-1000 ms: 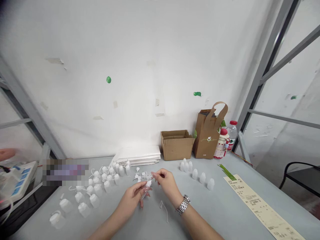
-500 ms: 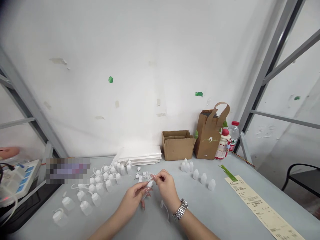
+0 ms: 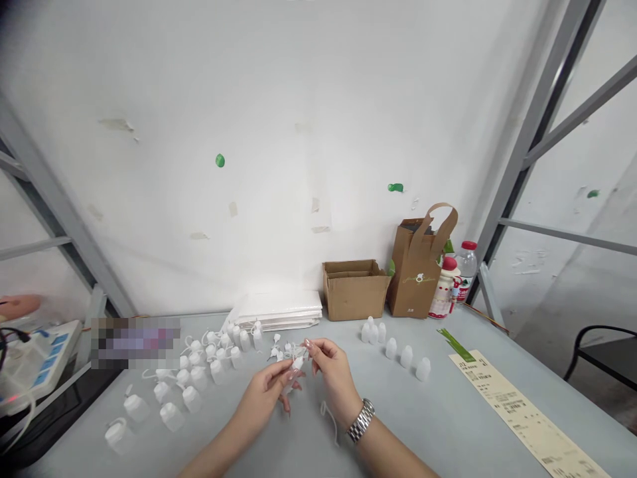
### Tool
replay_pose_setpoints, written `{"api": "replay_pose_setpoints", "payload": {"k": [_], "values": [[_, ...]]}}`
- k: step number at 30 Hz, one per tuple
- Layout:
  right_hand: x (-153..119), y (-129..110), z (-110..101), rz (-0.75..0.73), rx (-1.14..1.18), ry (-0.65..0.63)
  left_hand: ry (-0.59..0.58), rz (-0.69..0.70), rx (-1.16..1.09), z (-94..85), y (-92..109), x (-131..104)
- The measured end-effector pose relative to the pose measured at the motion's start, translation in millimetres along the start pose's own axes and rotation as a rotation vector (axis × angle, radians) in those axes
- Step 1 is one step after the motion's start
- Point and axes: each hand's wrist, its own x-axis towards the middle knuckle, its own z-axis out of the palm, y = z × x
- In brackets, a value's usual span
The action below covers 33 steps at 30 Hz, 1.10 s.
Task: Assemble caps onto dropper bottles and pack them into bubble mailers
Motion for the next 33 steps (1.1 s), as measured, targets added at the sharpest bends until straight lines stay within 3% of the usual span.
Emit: {"api": "replay_pose_setpoints", "payload": {"k": [5,14,21,25,33], "values": [[0.3,-2.0,-0.3,-0.051,-0.064,0.022,0.015,-0.011,-0.022,2.0,-2.5,-0.5],[-2.4,14.7,0.3,-0.067,-0.117,0.043,0.023,0.012,-0.002,1.6,-8.6,0.3],[0.6,-3.1,-3.5,-0.074,-0.162,-0.025,0.011,0.057,0.043,-2.2,-3.2,2.0],[3.3,-13.8,-8.3,-0.108,-0.152,0.037,0.037,0.057,0.031,-4.8,-2.1,3.1],[2.8,-9.1,-4.5,-0.101,-0.152,0.035,0.020,0.055,0.045,-3.8,-2.3,1.7]]}}
